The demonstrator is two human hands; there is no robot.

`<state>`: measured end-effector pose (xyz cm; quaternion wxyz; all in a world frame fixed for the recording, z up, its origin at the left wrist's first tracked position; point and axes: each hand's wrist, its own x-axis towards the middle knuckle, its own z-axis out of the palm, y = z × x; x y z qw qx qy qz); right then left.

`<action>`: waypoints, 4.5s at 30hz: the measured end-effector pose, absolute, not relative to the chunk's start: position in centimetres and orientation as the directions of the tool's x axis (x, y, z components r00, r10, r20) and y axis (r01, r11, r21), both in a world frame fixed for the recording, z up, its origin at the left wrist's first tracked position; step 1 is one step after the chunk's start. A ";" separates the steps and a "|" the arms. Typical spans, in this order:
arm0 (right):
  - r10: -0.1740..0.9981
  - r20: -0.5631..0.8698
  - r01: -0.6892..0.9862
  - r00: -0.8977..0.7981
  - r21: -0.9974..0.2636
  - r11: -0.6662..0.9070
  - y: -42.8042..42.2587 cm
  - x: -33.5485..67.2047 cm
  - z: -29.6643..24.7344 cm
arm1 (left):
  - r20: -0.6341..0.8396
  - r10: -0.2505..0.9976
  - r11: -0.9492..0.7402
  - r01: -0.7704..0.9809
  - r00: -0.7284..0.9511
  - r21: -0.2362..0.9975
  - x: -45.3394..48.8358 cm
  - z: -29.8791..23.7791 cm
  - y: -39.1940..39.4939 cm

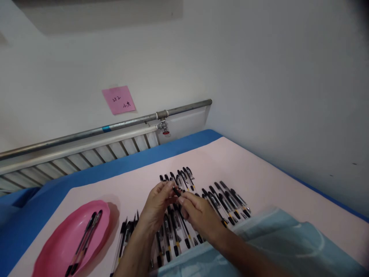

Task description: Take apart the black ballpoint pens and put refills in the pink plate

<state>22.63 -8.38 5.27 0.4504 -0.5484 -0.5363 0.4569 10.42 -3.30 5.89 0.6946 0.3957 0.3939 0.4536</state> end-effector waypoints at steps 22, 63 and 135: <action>0.936 -0.306 -0.177 -0.175 -0.925 -0.335 -8.7 22.3 5.4 | -0.111 0.953 0.206 -0.334 0.283 0.920 10.1 6.0 -3.2; 0.967 -0.255 -0.401 -0.032 -0.882 -0.246 -8.3 23.3 6.5 | 0.148 0.985 -0.118 0.967 0.086 0.226 7.4 0.9 0.7; 0.933 0.347 0.535 -0.100 -0.771 0.344 -10.1 25.4 4.4 | 0.167 0.816 0.356 0.710 -0.553 0.608 -13.0 6.0 -5.2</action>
